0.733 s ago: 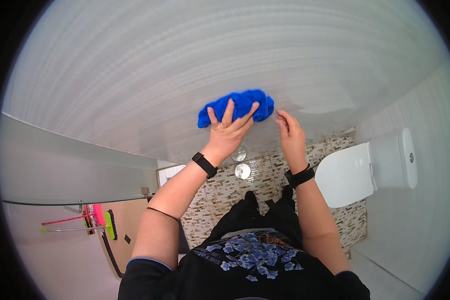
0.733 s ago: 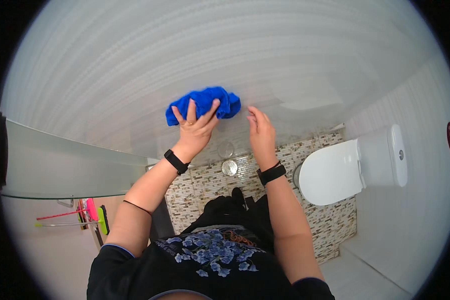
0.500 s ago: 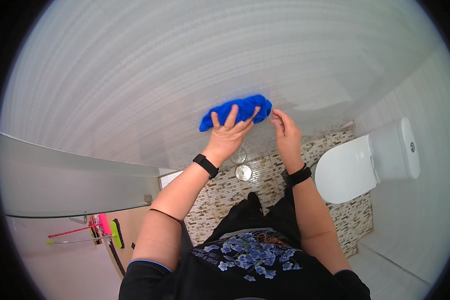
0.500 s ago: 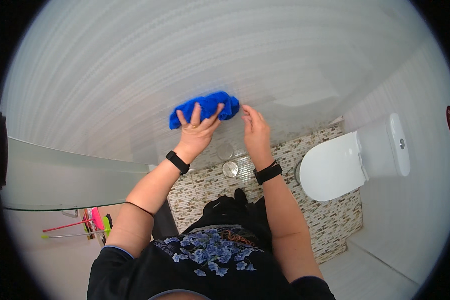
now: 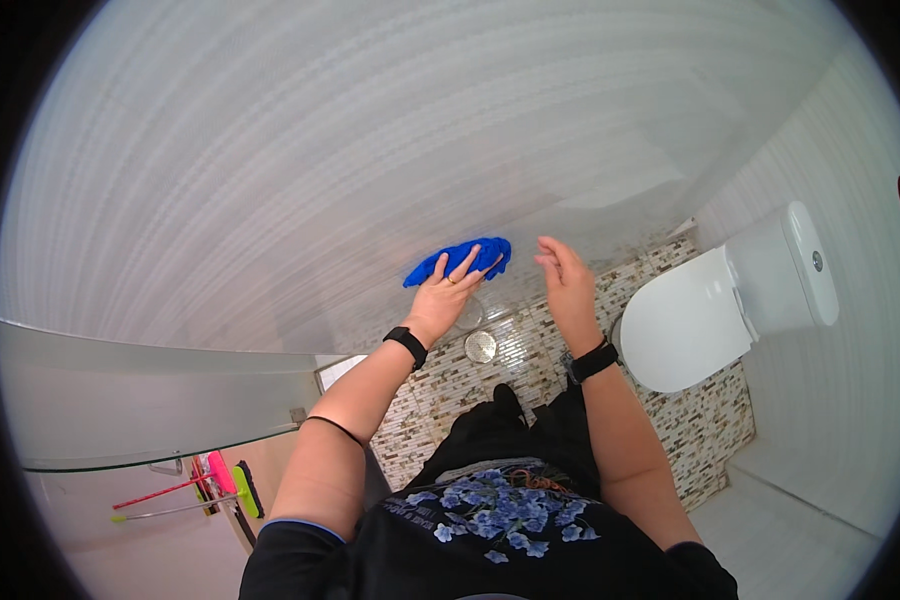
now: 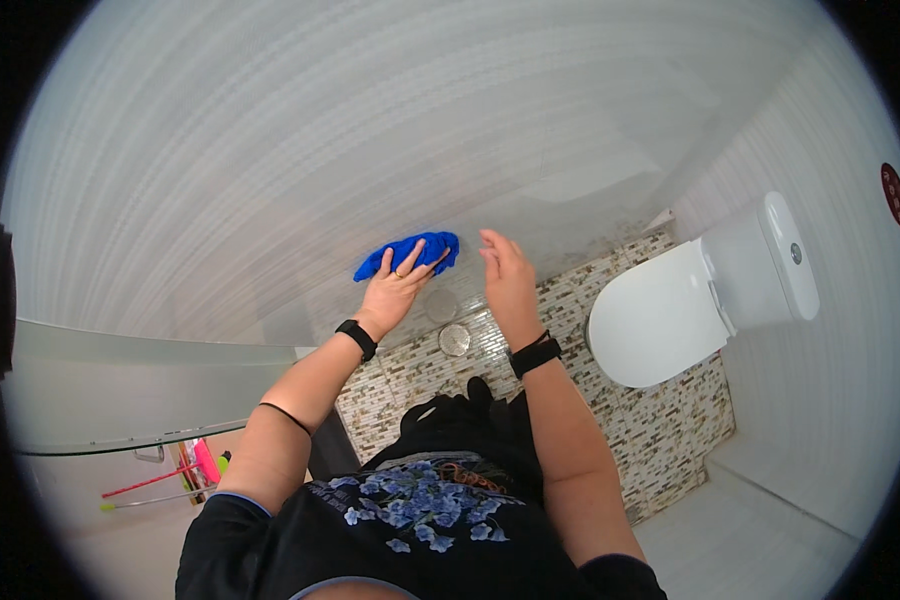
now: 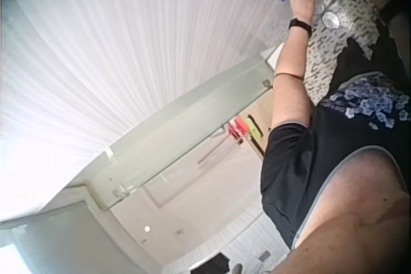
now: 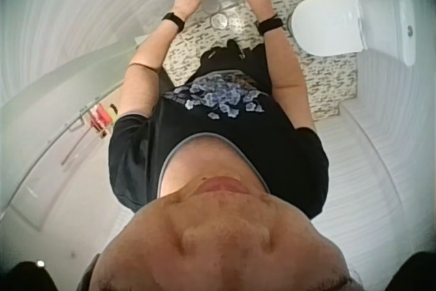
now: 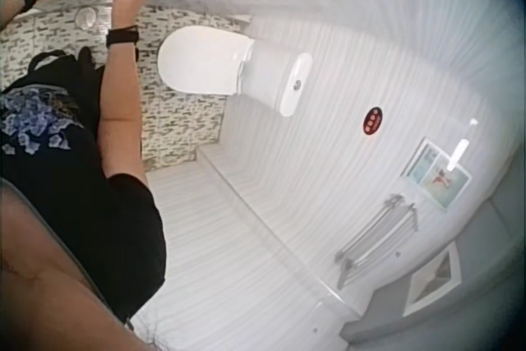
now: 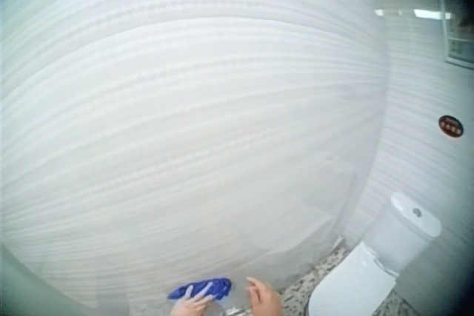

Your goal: Cleaning a bathroom wall/partition with a blue cloth.

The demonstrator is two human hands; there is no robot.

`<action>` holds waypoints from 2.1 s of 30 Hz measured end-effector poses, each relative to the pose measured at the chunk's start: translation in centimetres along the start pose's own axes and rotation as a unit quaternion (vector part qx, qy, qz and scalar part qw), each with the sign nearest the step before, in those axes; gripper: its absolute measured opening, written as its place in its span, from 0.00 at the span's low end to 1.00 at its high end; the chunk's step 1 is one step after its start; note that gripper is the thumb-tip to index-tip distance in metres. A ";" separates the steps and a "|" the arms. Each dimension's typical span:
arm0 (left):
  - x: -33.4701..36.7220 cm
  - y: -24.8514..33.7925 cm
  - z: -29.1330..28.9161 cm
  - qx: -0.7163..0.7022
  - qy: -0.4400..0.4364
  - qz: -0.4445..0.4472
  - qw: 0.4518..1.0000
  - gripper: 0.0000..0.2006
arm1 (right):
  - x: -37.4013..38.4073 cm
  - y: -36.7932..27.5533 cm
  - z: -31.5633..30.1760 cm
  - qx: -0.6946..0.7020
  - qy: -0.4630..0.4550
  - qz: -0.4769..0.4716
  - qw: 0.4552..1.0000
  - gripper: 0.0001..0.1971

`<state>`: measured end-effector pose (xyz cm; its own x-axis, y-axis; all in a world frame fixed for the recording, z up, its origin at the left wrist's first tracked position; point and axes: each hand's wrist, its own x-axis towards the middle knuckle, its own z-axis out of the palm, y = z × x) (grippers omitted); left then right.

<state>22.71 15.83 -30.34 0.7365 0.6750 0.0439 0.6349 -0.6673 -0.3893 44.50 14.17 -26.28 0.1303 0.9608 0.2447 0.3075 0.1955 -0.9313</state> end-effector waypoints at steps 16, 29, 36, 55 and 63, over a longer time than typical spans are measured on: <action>7.9 0.4 -4.7 0.145 0.196 -0.057 0.968 0.21 | 0.5 0.9 -1.3 0.022 0.003 0.001 1.000 0.12; 9.2 1.7 -4.2 0.107 0.161 -0.031 0.981 0.23 | -0.4 2.9 -4.2 0.020 0.008 0.042 0.999 0.13; 15.5 2.2 -9.2 0.097 0.250 -0.127 0.955 0.19 | 0.1 3.2 -5.8 0.020 0.002 0.058 0.998 0.13; 9.3 5.3 0.6 0.033 0.019 -0.039 0.999 0.24 | 4.3 5.6 -6.6 0.002 -0.186 0.029 0.982 0.13; 0.7 4.8 3.7 0.016 0.074 -0.217 0.973 0.23 | 4.3 0.8 0.1 -0.004 -0.326 -0.083 0.942 0.12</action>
<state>25.37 14.29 -35.60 0.4284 0.8365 0.3415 0.8875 -0.3186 -0.3328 45.23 18.49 -25.96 -0.5251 0.8344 0.1674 0.2795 0.3549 -0.8922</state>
